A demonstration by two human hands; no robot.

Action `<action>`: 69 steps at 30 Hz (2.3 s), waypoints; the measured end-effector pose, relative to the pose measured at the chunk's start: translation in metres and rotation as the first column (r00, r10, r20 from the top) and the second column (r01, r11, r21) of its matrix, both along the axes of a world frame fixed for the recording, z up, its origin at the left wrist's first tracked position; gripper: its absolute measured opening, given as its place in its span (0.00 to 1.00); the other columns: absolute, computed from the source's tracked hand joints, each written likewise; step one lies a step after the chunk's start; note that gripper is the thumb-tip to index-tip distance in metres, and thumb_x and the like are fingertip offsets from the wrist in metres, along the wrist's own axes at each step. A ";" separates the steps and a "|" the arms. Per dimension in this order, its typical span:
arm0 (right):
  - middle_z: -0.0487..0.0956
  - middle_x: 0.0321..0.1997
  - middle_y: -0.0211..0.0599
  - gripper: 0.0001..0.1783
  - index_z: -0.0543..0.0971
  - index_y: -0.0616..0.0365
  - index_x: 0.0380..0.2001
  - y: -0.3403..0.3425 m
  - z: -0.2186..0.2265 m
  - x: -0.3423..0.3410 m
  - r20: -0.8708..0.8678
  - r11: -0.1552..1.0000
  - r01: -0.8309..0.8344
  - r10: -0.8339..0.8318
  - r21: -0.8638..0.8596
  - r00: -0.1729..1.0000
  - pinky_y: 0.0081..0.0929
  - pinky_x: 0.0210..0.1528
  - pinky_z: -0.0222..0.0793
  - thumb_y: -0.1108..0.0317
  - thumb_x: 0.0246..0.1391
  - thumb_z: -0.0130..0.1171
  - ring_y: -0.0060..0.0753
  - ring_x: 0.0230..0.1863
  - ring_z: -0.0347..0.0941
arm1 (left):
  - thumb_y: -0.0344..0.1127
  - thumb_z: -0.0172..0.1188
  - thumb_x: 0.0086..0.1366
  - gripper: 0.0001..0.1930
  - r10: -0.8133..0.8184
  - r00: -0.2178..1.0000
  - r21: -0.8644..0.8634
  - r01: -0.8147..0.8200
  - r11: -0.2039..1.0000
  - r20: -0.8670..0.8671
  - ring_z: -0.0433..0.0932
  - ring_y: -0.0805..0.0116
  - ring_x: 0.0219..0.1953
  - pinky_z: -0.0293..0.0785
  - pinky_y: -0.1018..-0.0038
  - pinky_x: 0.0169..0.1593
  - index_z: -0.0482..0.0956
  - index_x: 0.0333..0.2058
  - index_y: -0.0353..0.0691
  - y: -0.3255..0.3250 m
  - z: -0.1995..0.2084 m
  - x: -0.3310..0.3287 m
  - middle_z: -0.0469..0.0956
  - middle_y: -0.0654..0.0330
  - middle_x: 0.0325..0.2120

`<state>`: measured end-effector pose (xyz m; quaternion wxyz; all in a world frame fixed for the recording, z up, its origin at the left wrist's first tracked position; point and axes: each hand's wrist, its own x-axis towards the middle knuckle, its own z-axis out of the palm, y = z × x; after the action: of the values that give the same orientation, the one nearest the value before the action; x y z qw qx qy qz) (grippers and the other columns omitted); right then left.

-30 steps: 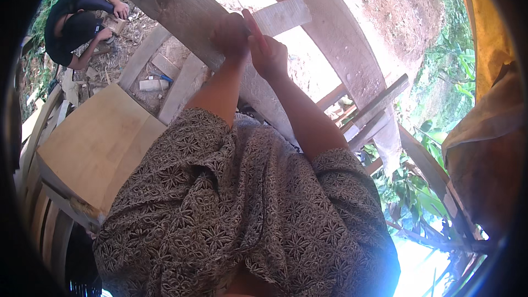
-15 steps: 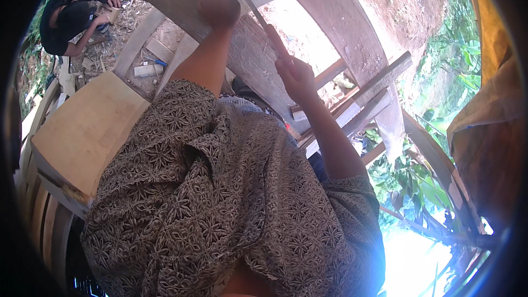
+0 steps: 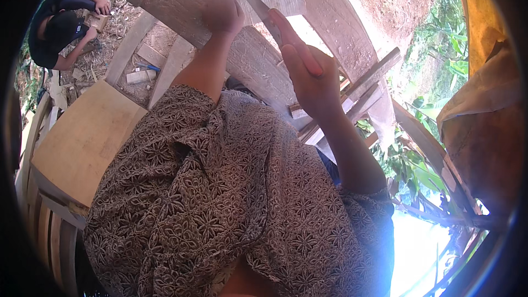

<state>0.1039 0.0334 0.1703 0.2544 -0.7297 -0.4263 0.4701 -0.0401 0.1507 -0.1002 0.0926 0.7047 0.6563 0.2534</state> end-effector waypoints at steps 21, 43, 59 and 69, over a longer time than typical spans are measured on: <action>0.72 0.19 0.25 0.23 0.78 0.59 0.28 -0.083 -0.021 -0.040 -0.191 0.853 0.490 -0.459 0.178 0.868 0.19 0.24 0.59 0.51 0.70 0.57 0.14 0.21 0.65 | 0.52 0.57 0.67 0.27 -0.571 0.820 -0.461 0.523 0.717 0.042 0.69 0.48 0.61 0.57 0.42 0.62 0.74 0.59 0.43 0.046 0.005 -0.025 0.77 0.53 0.55; 0.66 0.19 0.25 0.22 0.71 0.51 0.24 -0.167 -0.023 -0.028 -0.616 0.074 0.943 -0.740 0.325 0.270 0.19 0.26 0.53 0.54 0.72 0.54 0.16 0.20 0.58 | 0.41 0.60 0.72 0.14 0.099 0.809 -0.795 0.535 0.285 0.579 0.84 0.69 0.42 0.82 0.72 0.33 0.79 0.42 0.33 0.036 0.033 -0.162 0.83 0.55 0.38; 0.64 0.19 0.24 0.23 0.69 0.51 0.25 -0.106 -0.020 -0.003 -0.536 0.481 0.804 -0.601 0.349 0.593 0.22 0.28 0.56 0.50 0.73 0.51 0.19 0.20 0.57 | 0.55 0.79 0.45 0.48 -0.964 -0.027 -0.406 0.910 0.085 -0.263 0.65 0.52 0.66 0.61 0.51 0.69 0.70 0.63 0.43 0.102 0.063 -0.144 0.70 0.52 0.59; 0.76 0.26 0.27 0.20 0.81 0.60 0.37 -0.136 -0.017 -0.016 -0.400 0.635 0.743 -0.638 0.211 0.658 0.20 0.34 0.67 0.52 0.71 0.57 0.17 0.28 0.70 | 0.59 0.77 0.45 0.40 -0.574 0.815 -0.204 0.550 0.810 -0.082 0.76 0.45 0.45 0.76 0.49 0.46 0.69 0.46 0.35 0.045 0.036 -0.113 0.72 0.46 0.42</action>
<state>0.0882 -0.1028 0.1535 0.6034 -0.7015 -0.1464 0.3499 -0.1530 0.1958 -0.0646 0.1774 0.8728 0.4418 0.1076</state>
